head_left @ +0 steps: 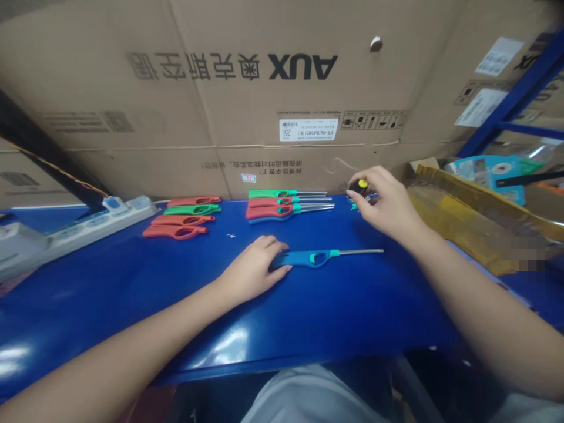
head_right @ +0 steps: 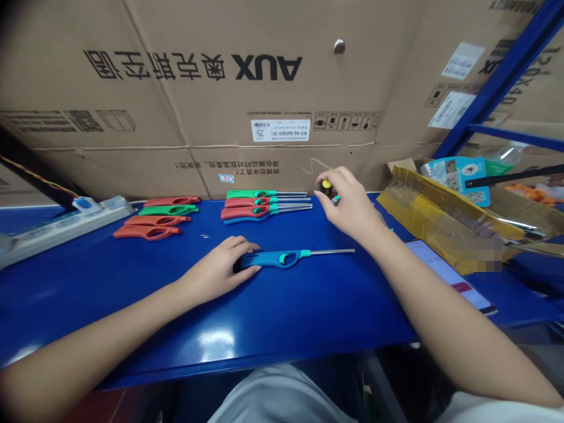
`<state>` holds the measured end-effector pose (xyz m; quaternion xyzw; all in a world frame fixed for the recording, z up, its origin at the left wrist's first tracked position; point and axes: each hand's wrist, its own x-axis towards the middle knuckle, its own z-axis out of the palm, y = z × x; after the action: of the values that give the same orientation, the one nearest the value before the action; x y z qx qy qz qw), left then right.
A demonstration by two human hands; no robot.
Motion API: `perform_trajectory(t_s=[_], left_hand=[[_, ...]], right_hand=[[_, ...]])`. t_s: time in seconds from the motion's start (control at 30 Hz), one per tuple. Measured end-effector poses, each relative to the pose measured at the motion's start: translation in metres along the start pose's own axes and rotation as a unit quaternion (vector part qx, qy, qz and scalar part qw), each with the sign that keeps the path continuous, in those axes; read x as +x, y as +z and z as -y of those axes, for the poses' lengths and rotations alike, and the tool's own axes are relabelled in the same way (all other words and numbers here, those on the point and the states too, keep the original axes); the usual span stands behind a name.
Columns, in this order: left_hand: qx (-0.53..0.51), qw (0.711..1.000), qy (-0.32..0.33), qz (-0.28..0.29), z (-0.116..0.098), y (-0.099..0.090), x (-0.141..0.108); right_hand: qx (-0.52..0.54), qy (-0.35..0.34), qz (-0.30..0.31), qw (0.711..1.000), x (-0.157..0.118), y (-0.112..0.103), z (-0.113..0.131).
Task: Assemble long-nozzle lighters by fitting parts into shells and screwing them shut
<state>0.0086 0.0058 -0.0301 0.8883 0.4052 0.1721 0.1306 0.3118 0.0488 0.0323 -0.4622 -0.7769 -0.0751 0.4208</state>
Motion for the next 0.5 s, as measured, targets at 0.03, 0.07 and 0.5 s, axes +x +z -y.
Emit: perform_trajectory(t_s=[0.03,0.07,0.5], left_hand=[[0.005,1.000,0.004,0.004,0.002,0.001,0.000],[0.009,1.000,0.008,0.006,0.003,0.001,0.001],[0.011,0.999,0.033,-0.011,0.012,0.006,0.002]], right_hand=[[-0.029,0.007,-0.004,1.000,-0.004,0.000,-0.008],[-0.047,0.022,-0.010,0.999,-0.008,0.000,-0.016],[-0.058,0.062,0.130,0.988,-0.027,0.021,-0.064]])
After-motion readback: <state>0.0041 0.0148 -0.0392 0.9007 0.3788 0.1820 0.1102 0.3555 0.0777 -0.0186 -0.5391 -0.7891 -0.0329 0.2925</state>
